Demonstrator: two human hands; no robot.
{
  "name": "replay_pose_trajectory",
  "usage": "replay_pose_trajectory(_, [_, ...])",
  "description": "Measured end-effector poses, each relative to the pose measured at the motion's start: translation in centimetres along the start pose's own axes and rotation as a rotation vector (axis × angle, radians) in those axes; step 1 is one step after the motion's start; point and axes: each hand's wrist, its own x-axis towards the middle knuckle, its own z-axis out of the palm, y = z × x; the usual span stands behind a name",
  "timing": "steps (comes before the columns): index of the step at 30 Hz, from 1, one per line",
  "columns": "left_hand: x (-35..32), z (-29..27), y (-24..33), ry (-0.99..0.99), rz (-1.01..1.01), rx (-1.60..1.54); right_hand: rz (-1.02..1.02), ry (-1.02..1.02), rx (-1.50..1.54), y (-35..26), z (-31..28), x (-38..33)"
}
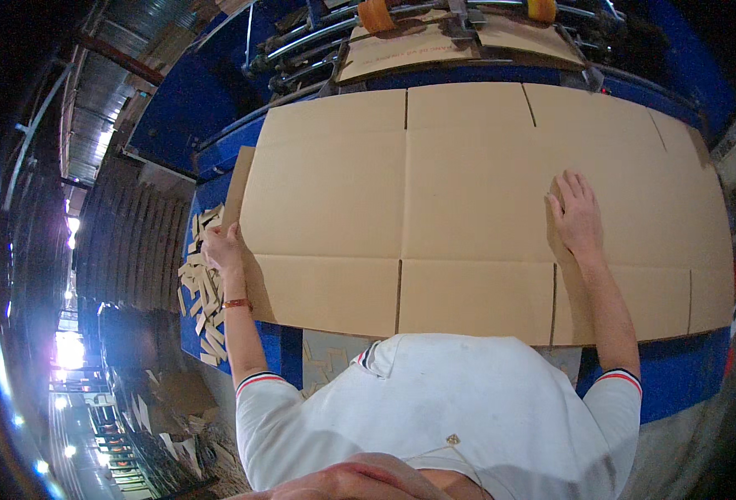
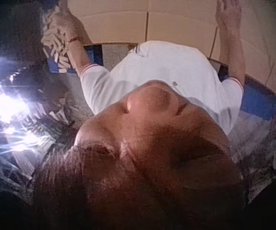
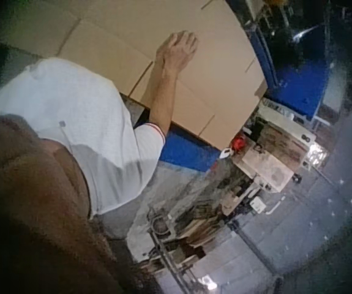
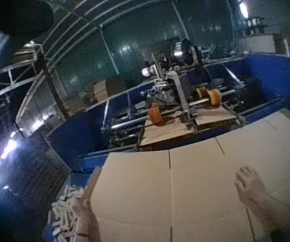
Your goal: The person repeatedly picks up flat cardboard sheets, folds them into box shapes, and places them on a conveyor belt. The process is continuous and repetitive, with the person handling each box individually.
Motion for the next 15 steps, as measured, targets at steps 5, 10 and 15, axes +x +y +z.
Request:
replay_pose_trajectory(5, [6.8, -6.7, -4.5, -0.799, -0.141, -0.957, 0.021, -0.042, 0.049, 0.5, -1.2, -3.4])
replay_pose_trajectory(10, [0.4, -13.4, -7.8, -0.844, -0.110, -2.031, 0.154, 0.045, 0.316, 0.9, -3.4, -8.3])
replay_pose_trajectory(15, [-16.3, -12.7, -0.3, -0.533, 0.073, -1.394, 0.691, 0.241, -0.163, 11.6, -3.3, -17.2])
